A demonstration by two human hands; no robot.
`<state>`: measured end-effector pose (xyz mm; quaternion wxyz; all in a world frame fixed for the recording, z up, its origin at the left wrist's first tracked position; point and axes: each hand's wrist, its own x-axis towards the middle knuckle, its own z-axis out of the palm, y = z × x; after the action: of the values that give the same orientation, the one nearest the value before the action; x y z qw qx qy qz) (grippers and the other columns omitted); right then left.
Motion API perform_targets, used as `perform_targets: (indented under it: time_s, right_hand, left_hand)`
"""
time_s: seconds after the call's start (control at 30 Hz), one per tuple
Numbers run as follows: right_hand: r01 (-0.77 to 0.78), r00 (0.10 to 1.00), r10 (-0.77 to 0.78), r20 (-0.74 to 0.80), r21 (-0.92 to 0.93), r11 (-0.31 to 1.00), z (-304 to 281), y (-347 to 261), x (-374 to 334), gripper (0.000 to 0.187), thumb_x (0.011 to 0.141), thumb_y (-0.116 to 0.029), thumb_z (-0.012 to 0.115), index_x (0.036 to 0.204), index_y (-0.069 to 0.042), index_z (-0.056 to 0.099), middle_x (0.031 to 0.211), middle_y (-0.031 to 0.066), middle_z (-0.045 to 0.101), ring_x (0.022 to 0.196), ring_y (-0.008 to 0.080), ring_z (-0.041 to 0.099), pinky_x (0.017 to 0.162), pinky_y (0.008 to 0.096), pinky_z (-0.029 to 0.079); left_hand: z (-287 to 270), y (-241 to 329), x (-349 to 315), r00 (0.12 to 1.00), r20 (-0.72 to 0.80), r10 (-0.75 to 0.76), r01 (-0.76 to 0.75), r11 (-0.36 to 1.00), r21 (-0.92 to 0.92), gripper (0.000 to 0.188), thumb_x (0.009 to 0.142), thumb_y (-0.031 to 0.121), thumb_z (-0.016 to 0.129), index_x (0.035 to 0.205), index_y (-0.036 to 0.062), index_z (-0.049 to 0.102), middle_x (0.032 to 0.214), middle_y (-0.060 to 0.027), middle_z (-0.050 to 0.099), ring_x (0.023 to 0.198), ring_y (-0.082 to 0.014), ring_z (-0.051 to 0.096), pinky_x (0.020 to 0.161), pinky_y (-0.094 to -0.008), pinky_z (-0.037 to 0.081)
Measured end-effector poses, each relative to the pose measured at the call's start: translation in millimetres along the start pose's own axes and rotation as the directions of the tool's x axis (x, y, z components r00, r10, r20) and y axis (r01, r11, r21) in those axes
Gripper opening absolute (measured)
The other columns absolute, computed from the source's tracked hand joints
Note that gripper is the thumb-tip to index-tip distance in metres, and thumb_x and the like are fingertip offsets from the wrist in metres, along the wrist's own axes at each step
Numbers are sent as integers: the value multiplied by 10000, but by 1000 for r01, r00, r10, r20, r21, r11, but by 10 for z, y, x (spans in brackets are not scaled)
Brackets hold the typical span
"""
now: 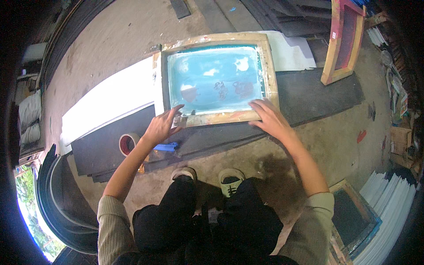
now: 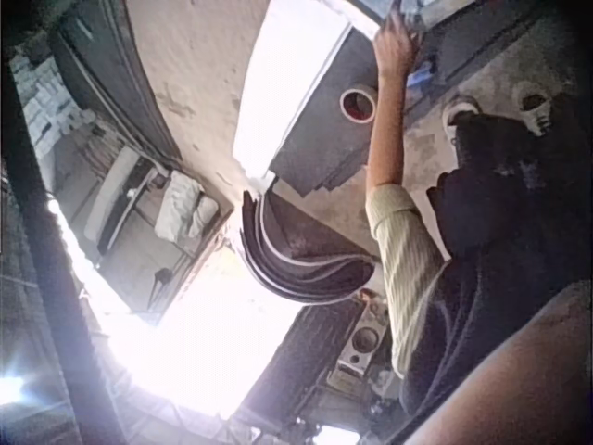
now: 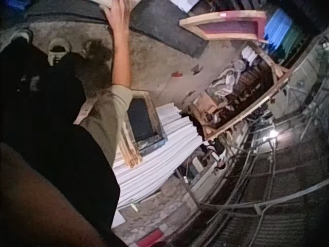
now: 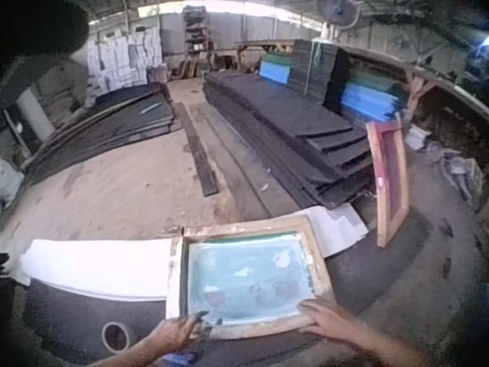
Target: The person sits on the floor and repeatedly applies masking tape to the edges of a wooden frame with a blue screen. They tear off pieces of tape, press them along the frame edges, and smooth them down by hand.
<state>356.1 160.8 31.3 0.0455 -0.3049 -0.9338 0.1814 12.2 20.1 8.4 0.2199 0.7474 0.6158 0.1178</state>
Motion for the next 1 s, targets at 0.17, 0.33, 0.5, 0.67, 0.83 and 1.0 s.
perform_targets:
  time_s: [0.17, 0.33, 0.5, 0.67, 0.83, 1.0]
  right_hand:
    - [84, 994, -101, 45, 290, 953, 413, -382, 545, 402, 810, -151, 610, 1187, -32, 535, 1150, 146, 580, 1037, 320, 563, 873, 393, 479]
    - [236, 972, -232, -44, 221, 946, 676, -587, 649, 341, 803, -67, 561, 1141, -31, 569, 1057, 145, 621, 947, 287, 612, 799, 359, 520]
    - [293, 949, -291, -124, -6, 956, 798, -692, 419, 455, 797, -85, 589, 1232, 0, 487, 1224, 152, 525, 1141, 264, 507, 980, 371, 414]
    - [220, 969, -230, -86, -114, 969, 875, -767, 229, 605, 813, -184, 623, 1334, -3, 375, 1394, 135, 366, 1298, 256, 344, 1069, 384, 314]
    - [180, 979, -193, -70, -156, 971, 845, -702, 37, 615, 812, -198, 625, 1337, 0, 373, 1398, 133, 362, 1307, 251, 330, 1082, 382, 300]
    - [128, 982, -144, -119, -132, 983, 848, -824, 50, 577, 829, -201, 606, 1314, 26, 392, 1381, 155, 378, 1307, 270, 327, 1084, 391, 292]
  left_hand:
    - [146, 31, 257, 987, -29, 159, -160, 985, -65, 444, 832, 229, 609, 1238, 113, 471, 1026, -148, 613, 900, -305, 617, 741, -385, 525]
    - [268, 5, 235, 972, -26, 234, -234, 972, 5, 391, 816, 136, 554, 1205, 111, 521, 1027, -117, 631, 879, -256, 638, 720, -347, 541]
    - [462, 107, 92, 945, -208, 253, -241, 967, 84, 527, 769, 43, 534, 1289, 102, 469, 1231, -107, 550, 1087, -251, 566, 928, -382, 468]
    - [492, 163, -191, 984, -78, 162, -138, 959, 247, 687, 806, 270, 597, 1396, 86, 297, 1440, -72, 317, 1332, -240, 292, 1098, -436, 253]
    - [554, 44, -601, 997, -59, -58, 74, 937, 342, 784, 822, 465, 549, 1420, 69, 232, 1488, -67, 208, 1384, -229, 154, 1122, -434, 114]
    - [506, 84, -757, 966, -156, -208, 250, 908, 335, 773, 851, 466, 512, 1423, 45, 206, 1478, -100, 225, 1381, -251, 160, 1112, -469, 118]
